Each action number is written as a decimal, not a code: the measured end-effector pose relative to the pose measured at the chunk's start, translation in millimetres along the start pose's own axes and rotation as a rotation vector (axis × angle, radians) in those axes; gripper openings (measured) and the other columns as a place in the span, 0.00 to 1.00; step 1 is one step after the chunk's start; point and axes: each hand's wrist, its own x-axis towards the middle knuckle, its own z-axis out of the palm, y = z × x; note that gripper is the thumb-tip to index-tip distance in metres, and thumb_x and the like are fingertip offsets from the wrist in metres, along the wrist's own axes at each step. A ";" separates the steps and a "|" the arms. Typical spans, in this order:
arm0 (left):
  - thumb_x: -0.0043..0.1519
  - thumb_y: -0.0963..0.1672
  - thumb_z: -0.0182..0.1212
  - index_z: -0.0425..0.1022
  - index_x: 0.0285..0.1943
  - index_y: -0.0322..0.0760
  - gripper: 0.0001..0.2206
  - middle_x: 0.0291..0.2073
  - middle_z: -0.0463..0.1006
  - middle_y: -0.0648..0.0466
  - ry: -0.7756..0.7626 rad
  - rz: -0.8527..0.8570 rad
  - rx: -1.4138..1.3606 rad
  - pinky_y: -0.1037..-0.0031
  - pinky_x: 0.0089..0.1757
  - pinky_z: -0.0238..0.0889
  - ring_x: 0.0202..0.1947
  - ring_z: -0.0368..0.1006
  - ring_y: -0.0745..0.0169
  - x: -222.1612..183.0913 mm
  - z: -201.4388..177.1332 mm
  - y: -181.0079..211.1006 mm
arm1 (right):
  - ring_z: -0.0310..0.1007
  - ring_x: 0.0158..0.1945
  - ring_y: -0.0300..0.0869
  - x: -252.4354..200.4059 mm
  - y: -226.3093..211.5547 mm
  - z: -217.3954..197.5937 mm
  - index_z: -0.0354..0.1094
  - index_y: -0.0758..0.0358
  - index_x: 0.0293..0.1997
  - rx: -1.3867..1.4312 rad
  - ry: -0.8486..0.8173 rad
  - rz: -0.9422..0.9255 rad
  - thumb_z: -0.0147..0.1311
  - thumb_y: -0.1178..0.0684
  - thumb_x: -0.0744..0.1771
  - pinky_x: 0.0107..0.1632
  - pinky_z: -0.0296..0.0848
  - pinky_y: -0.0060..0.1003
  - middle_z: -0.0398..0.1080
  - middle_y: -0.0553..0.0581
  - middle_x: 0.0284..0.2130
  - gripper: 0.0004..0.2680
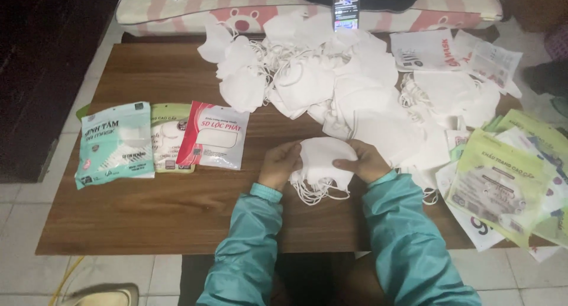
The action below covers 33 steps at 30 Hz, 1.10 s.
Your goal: Sorting and stacking individual white face masks from a large pile on a wooden table.
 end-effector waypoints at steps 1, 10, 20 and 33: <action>0.70 0.45 0.52 0.71 0.65 0.28 0.18 0.56 0.75 0.34 -0.008 0.001 0.006 0.58 0.54 0.71 0.57 0.74 0.43 -4.6 3.1 8.6 | 0.78 0.43 0.49 -0.1 -1.1 -1.8 0.72 0.66 0.50 0.005 0.009 -0.001 0.72 0.59 0.59 0.49 0.75 0.45 0.78 0.62 0.39 0.17; 0.66 0.44 0.61 0.77 0.60 0.30 0.16 0.44 0.82 0.37 0.072 0.034 0.072 0.64 0.48 0.76 0.47 0.79 0.50 -25.5 3.4 36.4 | 0.77 0.46 0.53 5.9 1.1 21.2 0.75 0.63 0.49 -0.116 0.054 0.010 0.77 0.52 0.55 0.53 0.74 0.49 0.78 0.64 0.39 0.21; 0.71 0.43 0.48 0.74 0.56 0.32 0.11 0.42 0.80 0.36 0.514 0.416 0.212 0.54 0.47 0.74 0.50 0.77 0.40 -36.6 -26.5 65.5 | 0.67 0.64 0.57 26.3 29.4 29.7 0.67 0.56 0.64 -0.771 0.187 -0.097 0.66 0.32 0.60 0.67 0.65 0.51 0.71 0.62 0.58 0.30; 0.70 0.41 0.54 0.77 0.52 0.34 0.08 0.43 0.82 0.40 0.575 0.445 0.171 0.58 0.43 0.76 0.48 0.79 0.47 -35.7 -35.8 63.9 | 0.72 0.58 0.51 21.3 16.0 45.1 0.71 0.51 0.59 -1.101 0.163 0.040 0.62 0.40 0.63 0.59 0.71 0.47 0.75 0.54 0.50 0.19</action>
